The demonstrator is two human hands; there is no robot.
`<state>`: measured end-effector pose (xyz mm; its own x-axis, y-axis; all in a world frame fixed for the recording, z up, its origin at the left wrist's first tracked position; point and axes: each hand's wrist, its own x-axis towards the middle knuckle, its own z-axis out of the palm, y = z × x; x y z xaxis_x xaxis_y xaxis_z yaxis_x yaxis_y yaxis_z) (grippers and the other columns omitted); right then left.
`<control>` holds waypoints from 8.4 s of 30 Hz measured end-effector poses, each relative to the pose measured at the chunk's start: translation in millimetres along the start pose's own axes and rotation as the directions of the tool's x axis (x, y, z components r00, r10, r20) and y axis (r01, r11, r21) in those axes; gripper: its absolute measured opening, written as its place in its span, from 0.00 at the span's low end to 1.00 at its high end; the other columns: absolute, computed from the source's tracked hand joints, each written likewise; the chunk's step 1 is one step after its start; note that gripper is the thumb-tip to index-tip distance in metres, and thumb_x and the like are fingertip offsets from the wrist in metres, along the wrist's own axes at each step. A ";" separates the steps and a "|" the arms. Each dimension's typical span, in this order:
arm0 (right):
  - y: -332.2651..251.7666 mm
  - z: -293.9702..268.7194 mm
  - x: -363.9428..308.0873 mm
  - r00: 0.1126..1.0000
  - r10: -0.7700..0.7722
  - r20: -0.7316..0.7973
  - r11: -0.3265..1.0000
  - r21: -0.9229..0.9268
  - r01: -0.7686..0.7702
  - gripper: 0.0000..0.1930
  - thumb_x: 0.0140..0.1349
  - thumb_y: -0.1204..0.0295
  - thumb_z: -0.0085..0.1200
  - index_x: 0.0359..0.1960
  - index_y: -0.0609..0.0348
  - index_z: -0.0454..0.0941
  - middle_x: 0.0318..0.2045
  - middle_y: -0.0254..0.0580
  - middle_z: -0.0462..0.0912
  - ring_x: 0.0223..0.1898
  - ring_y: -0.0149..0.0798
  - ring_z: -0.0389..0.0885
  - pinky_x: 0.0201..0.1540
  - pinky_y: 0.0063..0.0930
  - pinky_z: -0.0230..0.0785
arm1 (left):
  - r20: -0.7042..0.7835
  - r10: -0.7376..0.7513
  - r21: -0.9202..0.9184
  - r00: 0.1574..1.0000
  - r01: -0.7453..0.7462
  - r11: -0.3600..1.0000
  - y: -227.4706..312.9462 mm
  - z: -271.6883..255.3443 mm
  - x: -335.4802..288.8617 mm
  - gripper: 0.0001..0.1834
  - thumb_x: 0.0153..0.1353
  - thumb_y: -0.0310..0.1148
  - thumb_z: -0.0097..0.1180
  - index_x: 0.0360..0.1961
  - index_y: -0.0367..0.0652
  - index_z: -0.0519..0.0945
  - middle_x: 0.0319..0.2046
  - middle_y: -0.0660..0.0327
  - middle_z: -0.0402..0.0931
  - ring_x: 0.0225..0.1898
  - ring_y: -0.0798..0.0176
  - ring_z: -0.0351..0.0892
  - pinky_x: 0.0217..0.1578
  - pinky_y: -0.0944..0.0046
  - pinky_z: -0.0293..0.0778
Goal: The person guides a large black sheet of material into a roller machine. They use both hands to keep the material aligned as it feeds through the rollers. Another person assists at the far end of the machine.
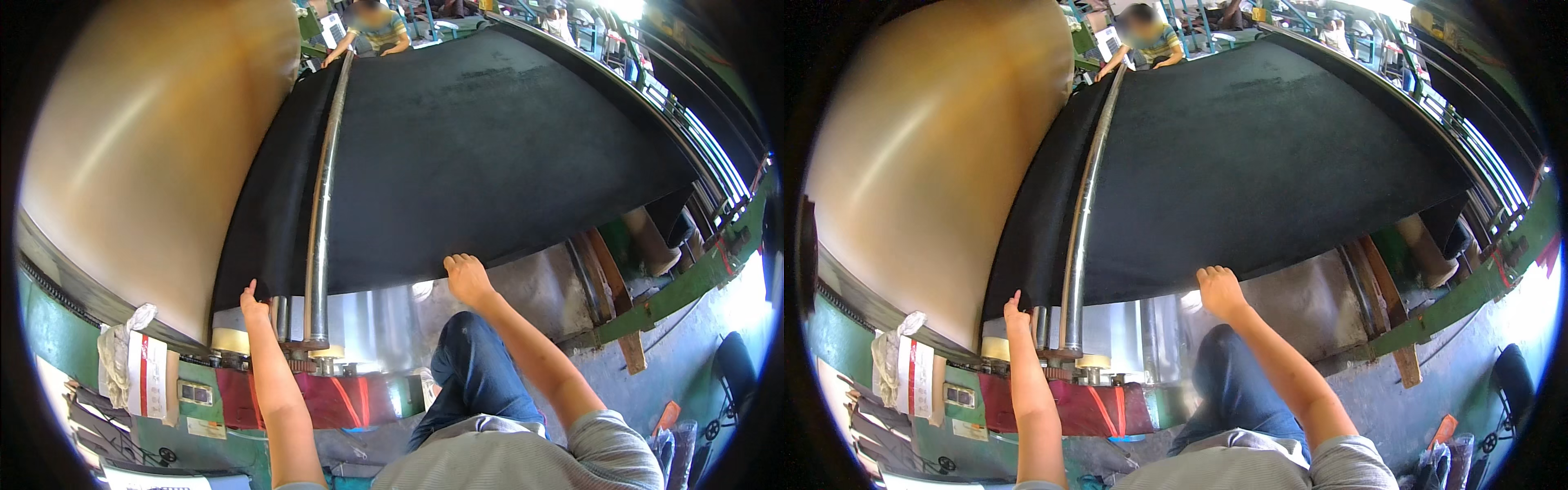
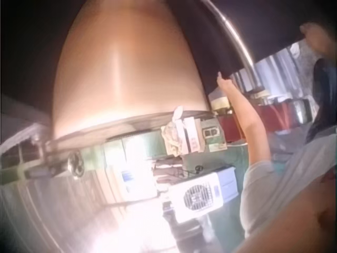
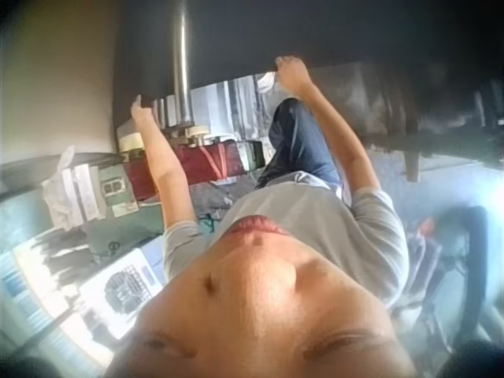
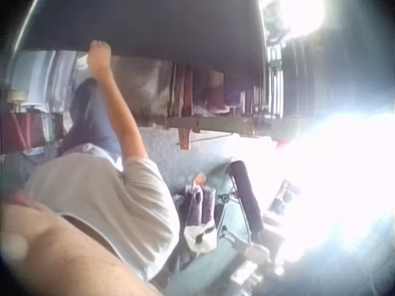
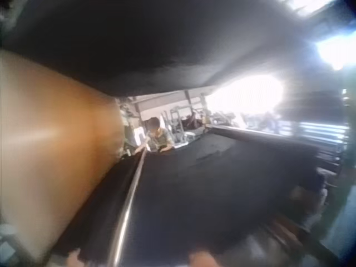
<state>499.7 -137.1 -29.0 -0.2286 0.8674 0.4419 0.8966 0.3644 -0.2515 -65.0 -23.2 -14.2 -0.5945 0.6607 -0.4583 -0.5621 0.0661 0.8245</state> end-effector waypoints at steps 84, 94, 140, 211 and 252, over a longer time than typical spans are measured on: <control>-3.2 -23.8 33.6 0.982 -0.169 -0.087 0.984 -0.077 0.163 0.05 0.54 0.71 0.46 0.29 0.55 0.74 0.31 0.40 0.72 0.39 0.42 0.72 0.41 0.34 0.65 | -0.052 -0.007 0.050 0.999 0.009 0.999 6.0 -1.1 23.7 0.20 0.70 0.46 0.36 0.44 0.57 0.83 0.43 0.67 0.79 0.40 0.61 0.73 0.35 0.55 0.70; 29.4 -10.0 6.0 0.993 0.113 0.033 0.978 -0.181 -0.105 0.06 0.53 0.70 0.46 0.28 0.57 0.74 0.28 0.42 0.79 0.36 0.43 0.78 0.41 0.37 0.66 | 0.077 0.036 0.023 0.996 -0.038 0.999 -3.5 13.9 8.8 0.20 0.69 0.46 0.37 0.44 0.55 0.83 0.43 0.64 0.79 0.42 0.60 0.74 0.40 0.55 0.69; -34.4 10.4 15.8 0.998 0.034 0.047 0.998 0.057 -0.037 0.06 0.53 0.73 0.46 0.30 0.58 0.74 0.26 0.45 0.79 0.33 0.46 0.80 0.38 0.38 0.70 | -0.070 -0.007 0.025 0.998 0.009 1.000 -3.2 14.4 -5.3 0.21 0.69 0.48 0.35 0.40 0.59 0.83 0.44 0.71 0.77 0.41 0.58 0.70 0.35 0.55 0.67; -8.3 -4.1 4.3 0.986 0.116 0.122 0.992 0.034 -0.121 0.08 0.53 0.72 0.44 0.30 0.61 0.75 0.30 0.49 0.80 0.37 0.49 0.79 0.42 0.41 0.68 | -0.034 0.141 0.028 0.989 -0.140 0.990 10.5 -34.3 60.5 0.17 0.64 0.44 0.42 0.42 0.55 0.83 0.35 0.65 0.80 0.30 0.60 0.74 0.25 0.52 0.64; -39.1 10.9 29.4 0.974 0.114 0.194 0.993 0.001 -0.116 0.09 0.56 0.70 0.44 0.30 0.60 0.75 0.24 0.48 0.82 0.28 0.49 0.83 0.31 0.43 0.74 | -0.162 0.042 -0.029 0.986 -0.047 0.998 -1.4 -20.7 56.7 0.21 0.66 0.52 0.37 0.42 0.57 0.82 0.41 0.66 0.75 0.33 0.61 0.67 0.31 0.60 0.64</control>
<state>453.7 -122.2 -15.6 -0.1944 0.9523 0.2353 0.9167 0.2617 -0.3018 -109.9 -1.3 -48.2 -0.7029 0.5330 -0.4711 -0.5498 0.0132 0.8352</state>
